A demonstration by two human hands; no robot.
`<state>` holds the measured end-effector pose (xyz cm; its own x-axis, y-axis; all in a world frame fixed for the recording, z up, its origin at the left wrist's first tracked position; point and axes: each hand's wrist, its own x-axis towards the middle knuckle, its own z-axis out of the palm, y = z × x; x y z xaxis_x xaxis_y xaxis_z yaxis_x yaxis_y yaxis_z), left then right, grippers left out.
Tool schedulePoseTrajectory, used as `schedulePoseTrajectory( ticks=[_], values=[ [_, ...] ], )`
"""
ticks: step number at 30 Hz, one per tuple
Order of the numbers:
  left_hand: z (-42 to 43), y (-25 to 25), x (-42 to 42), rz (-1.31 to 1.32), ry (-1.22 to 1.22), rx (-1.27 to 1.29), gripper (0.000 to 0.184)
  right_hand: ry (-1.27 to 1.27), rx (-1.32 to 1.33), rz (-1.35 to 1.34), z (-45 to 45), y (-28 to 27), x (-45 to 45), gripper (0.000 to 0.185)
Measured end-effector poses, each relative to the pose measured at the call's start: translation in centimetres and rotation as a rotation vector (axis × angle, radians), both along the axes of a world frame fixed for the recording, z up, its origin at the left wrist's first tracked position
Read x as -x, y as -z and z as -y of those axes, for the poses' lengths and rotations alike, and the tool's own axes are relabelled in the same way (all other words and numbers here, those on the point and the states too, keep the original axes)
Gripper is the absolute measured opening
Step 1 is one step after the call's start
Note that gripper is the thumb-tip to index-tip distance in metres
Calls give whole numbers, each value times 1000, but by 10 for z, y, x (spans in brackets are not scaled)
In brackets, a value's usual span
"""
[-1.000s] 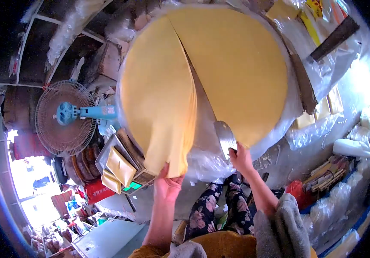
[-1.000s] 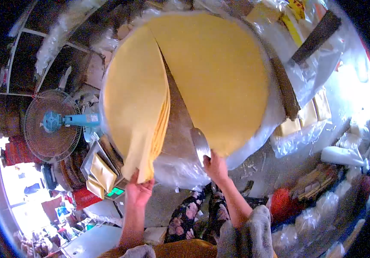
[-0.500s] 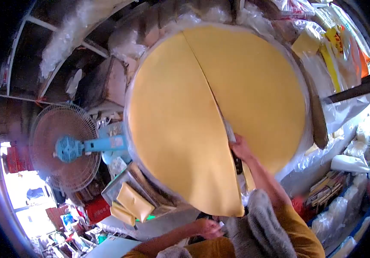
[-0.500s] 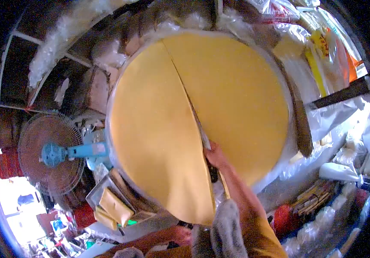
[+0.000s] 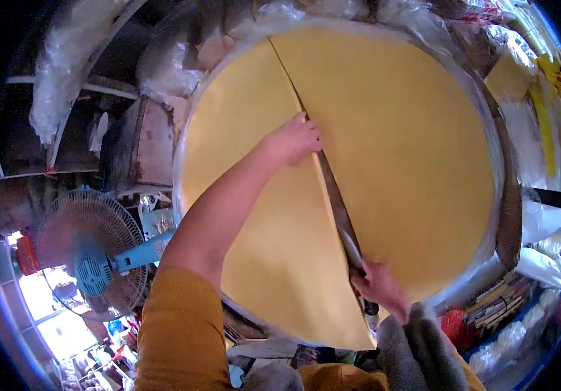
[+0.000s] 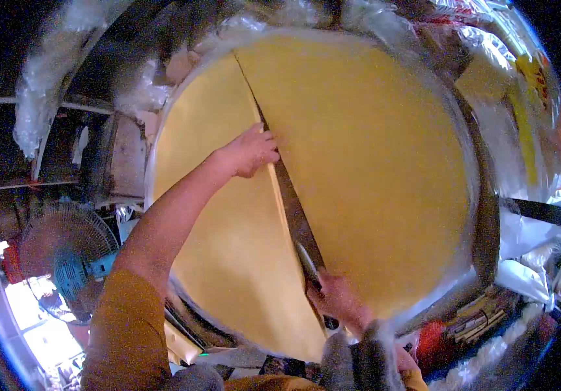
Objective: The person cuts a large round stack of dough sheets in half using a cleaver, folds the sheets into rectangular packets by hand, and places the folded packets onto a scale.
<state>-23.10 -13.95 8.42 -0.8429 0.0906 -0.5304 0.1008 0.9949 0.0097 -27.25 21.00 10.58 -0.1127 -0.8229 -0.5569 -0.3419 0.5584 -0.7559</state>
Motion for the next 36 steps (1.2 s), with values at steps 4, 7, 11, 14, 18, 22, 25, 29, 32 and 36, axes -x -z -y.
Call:
schedulePoseTrajectory(
  ticks=[4, 7, 11, 14, 18, 22, 25, 29, 32, 36],
  values=[
    [8, -15, -9, -179, -21, -94, 19, 73, 239, -73, -13, 17, 5, 21],
    [5, -23, -14, -250, -14, -152, 23, 246, 100, -71, 7, 22, 31, 16],
    [2, -20, -17, -202, -61, -145, 23, 330, 245, -268, 106, 15, 71, 13],
    [0, -27, -18, -510, -76, -211, 26, 283, 422, -363, 199, 21, 74, 14],
    [3, -7, -23, -457, -194, -315, 32, 255, 444, -462, 277, 44, 66, 15],
    [6, -5, -28, -447, -121, -330, 25, 252, 435, -508, 309, 62, 59, 14],
    [8, 13, -32, -489, -139, -351, 25, 242, 441, -532, 329, 61, 63, 14],
    [9, 17, -29, -447, -132, -369, 30, 185, 373, -595, 354, 62, 57, 15],
    [8, 25, -30, -425, -98, -304, 25, 170, 299, -632, 375, 53, 53, 16],
    [9, 37, -34, -508, 9, -174, 22, 177, 347, -660, 405, 60, 60, 17]
  ],
)
